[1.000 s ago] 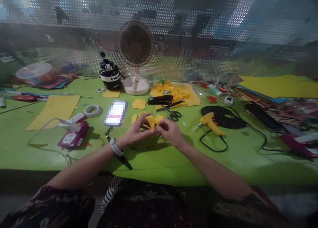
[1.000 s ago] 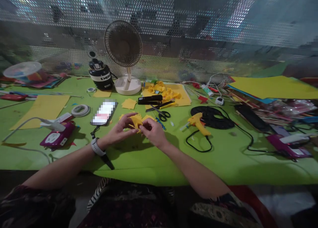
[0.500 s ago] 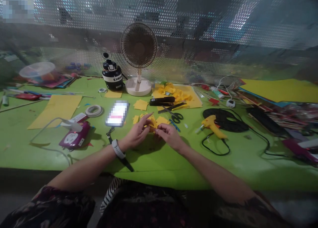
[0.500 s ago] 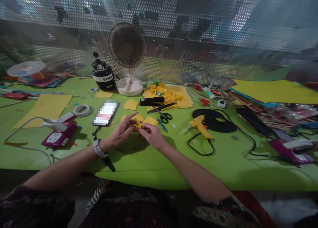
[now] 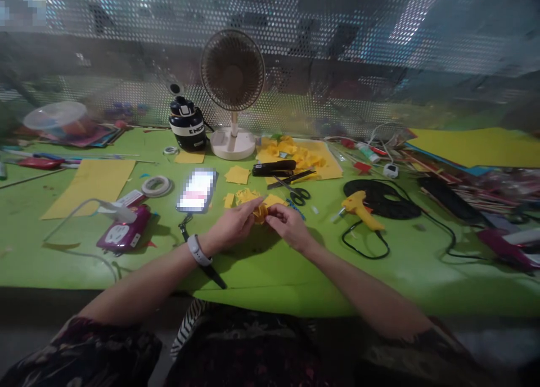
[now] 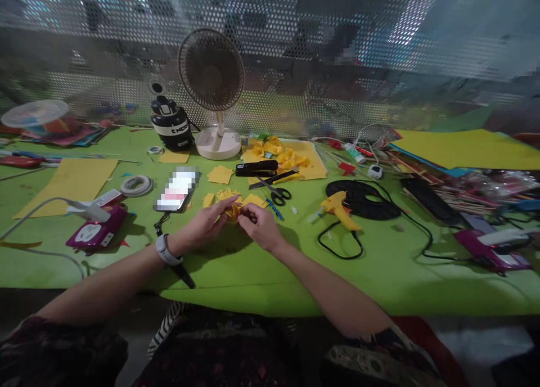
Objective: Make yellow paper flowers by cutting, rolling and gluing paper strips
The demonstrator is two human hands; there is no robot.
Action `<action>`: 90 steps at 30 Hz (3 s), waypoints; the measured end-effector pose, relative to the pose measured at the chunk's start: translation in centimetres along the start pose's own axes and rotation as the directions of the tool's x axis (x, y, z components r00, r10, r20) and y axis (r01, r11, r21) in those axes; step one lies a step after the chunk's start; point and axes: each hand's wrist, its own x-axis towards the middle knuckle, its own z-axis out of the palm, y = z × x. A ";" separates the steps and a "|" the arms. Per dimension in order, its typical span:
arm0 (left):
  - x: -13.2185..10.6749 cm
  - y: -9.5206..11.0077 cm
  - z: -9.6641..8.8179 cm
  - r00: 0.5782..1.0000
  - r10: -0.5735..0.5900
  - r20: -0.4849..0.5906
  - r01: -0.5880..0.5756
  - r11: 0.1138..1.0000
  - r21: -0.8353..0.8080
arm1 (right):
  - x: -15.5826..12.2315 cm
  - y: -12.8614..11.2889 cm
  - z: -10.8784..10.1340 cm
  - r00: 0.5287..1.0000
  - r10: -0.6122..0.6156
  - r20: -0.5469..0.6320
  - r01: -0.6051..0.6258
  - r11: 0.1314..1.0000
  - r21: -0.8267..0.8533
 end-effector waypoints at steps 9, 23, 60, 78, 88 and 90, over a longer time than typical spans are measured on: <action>0.2 -0.1 -0.1 0.999 -0.037 -0.041 0.030 0.987 -0.161 | 0.0 -0.2 -0.3 0.999 0.049 -0.007 -0.048 0.998 0.027; 0.6 0.4 -0.2 0.925 -0.378 0.036 0.296 0.658 -0.693 | 0.1 -0.6 -0.6 0.987 0.130 0.091 -0.150 0.955 0.257; 0.8 -0.1 -0.4 0.846 -0.513 0.143 0.354 0.340 -0.871 | -0.2 -1.3 -0.8 1.000 0.005 -0.012 -0.003 0.990 0.139; 0.7 0.5 -0.6 0.884 -0.458 0.096 0.331 0.465 -0.821 | 0.1 -0.5 -0.8 1.000 -0.022 -0.012 0.023 0.998 0.059; 0.6 0.4 0.1 0.921 -0.385 0.051 0.260 0.513 -0.818 | 0.1 0.5 -0.9 0.873 -0.485 -0.052 0.375 0.734 -0.566; 0.5 0.3 0.1 0.910 -0.409 0.074 0.282 0.476 -0.833 | 0.1 0.5 -1.0 0.816 -0.576 -0.045 0.422 0.648 -0.634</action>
